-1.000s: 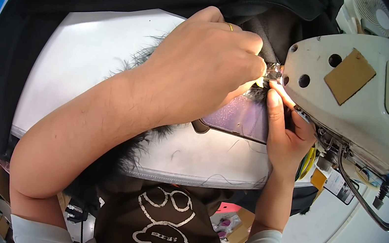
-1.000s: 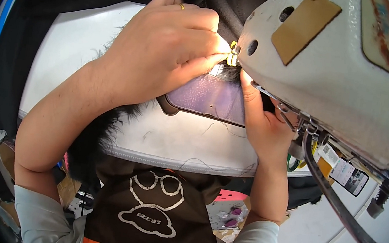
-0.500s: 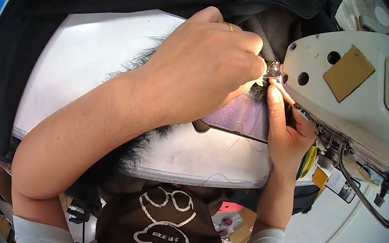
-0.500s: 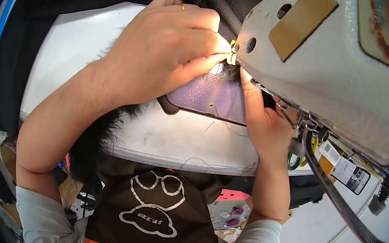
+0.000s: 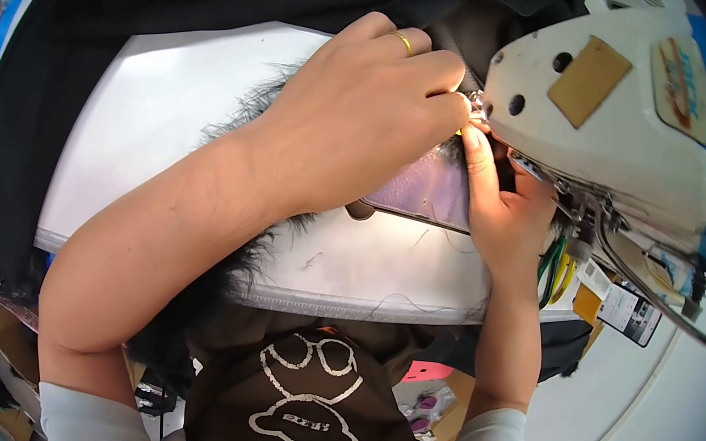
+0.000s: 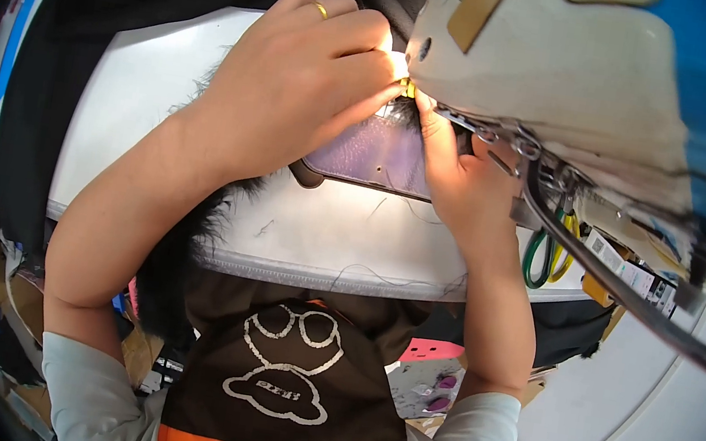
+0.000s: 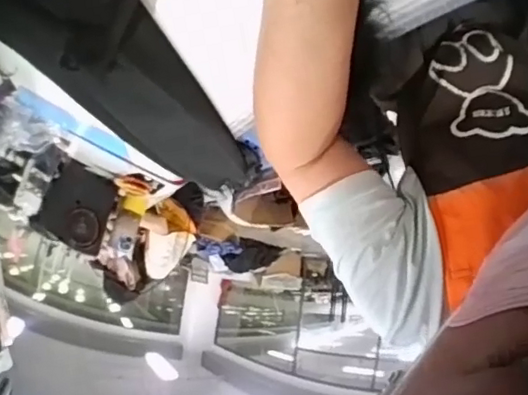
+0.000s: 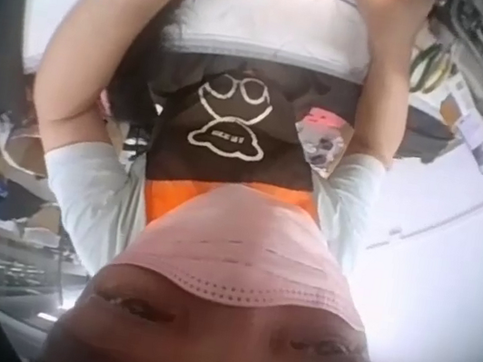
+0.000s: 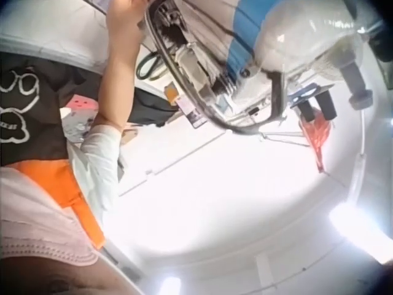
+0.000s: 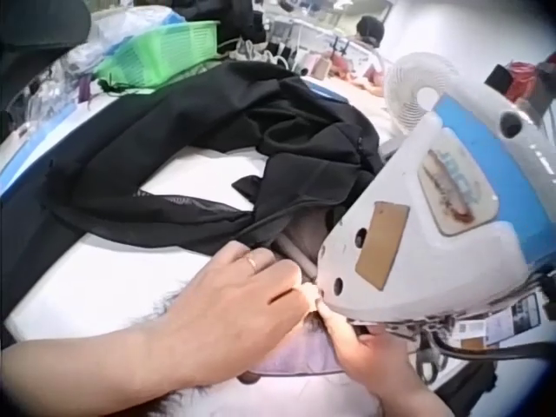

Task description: Use an industrial sewing machine to join pieces of fabric and trim excess with scissors.

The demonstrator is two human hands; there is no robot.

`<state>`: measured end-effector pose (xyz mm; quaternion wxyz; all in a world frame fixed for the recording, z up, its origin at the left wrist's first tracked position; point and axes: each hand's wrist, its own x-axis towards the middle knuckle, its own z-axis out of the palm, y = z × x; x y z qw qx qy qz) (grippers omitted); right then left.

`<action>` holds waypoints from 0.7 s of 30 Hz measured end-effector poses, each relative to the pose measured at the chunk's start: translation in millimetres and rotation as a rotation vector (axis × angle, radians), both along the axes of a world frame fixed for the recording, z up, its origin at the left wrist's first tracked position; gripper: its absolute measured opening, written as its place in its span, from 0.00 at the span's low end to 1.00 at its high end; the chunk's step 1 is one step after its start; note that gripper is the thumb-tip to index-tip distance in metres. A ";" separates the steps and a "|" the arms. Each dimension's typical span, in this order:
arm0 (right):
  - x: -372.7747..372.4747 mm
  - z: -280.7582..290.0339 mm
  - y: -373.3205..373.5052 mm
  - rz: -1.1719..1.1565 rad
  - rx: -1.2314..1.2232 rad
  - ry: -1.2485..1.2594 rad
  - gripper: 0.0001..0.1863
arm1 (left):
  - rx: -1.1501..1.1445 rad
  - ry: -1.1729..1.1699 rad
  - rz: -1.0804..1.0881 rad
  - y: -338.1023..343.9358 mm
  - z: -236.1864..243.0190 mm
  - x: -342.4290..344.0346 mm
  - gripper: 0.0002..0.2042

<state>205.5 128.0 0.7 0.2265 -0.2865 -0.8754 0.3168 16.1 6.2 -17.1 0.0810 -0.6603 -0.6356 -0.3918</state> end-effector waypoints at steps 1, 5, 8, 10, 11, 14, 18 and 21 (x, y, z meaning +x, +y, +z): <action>0.7 3.0 -2.8 -0.027 -0.047 -0.066 0.10 | 0.052 0.022 0.002 -0.2 -0.1 0.9 0.07; 19.4 1.6 -6.1 -0.005 -0.169 0.071 0.10 | 0.206 0.061 -0.057 -2.2 2.2 4.1 0.11; 27.1 23.7 -16.4 0.172 -0.193 0.097 0.06 | 0.146 0.138 -0.069 -5.4 3.3 12.9 0.14; 32.5 38.6 -13.8 0.444 -0.216 0.054 0.10 | 0.097 0.179 -0.113 -10.1 4.3 14.7 0.15; 33.9 41.9 -13.4 0.435 -0.216 0.071 0.10 | 0.051 0.208 -0.146 -12.9 5.6 15.2 0.15; 35.0 34.2 -13.5 0.356 0.227 0.043 0.15 | 0.014 0.195 -0.230 -20.9 5.0 17.2 0.10; 26.6 13.9 -4.0 0.315 0.467 -0.169 0.17 | 0.038 0.165 -0.267 -22.4 7.4 16.0 0.07; 27.9 -0.5 3.4 0.299 0.438 -0.220 0.18 | 0.011 0.171 -0.266 -22.8 11.3 15.6 0.06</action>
